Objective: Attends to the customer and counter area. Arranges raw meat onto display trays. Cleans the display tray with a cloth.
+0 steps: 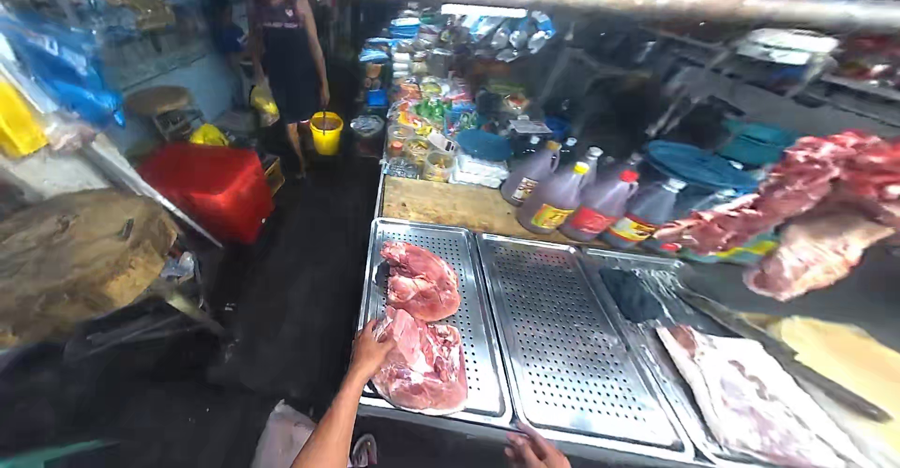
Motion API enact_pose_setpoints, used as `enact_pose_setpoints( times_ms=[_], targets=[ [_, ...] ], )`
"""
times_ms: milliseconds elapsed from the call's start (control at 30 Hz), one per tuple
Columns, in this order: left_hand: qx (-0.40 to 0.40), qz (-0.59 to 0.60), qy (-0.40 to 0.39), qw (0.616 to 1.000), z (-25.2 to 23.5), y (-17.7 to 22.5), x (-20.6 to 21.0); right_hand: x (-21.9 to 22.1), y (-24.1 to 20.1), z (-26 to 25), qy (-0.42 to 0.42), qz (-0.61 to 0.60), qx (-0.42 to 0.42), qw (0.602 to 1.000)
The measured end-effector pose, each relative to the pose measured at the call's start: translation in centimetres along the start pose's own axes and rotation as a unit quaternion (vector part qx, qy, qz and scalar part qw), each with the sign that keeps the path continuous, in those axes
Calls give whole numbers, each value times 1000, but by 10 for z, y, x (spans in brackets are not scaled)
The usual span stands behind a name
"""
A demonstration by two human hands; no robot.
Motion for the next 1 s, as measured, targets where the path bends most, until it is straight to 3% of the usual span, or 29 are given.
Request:
enact_pose_setpoints(
  times_ms=[133, 200, 433, 567, 767, 933, 1000],
  targets=[
    [-6, -30, -23, 999, -2, 7, -4, 27, -44, -38, 78, 119, -92, 986],
    [-18, -52, -43, 998, 0, 14, -2, 36, -64, -58, 72, 152, -113, 979],
    [-65, -80, -25, 994, 7, 14, 8, 80, -76, -96, -60, 76, -38, 995],
    [-92, -59, -29, 994, 14, 14, 9, 91, -82, -101, -99, 42, 41, 993],
    [-73, -47, -12, 996, 11, 6, 13, 86, -81, -126, -134, 12, 93, 987],
    [-89, 106, 20, 990, 3, 13, 6, 76, -82, -133, -181, -14, 92, 979],
    [-112, 133, -1, 985, 3, 17, 3, 75, -82, -133, -203, -31, 98, 974]
  ],
)
Point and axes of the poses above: each hand's wrist, its own z-axis away from the middle knuckle, its own x-axis out of the palm, y = z × x, the point moved 3 cm from there along -z, towards the middle knuckle, and after that the axes turned 6 degrees about z, right-handed, at the moved point
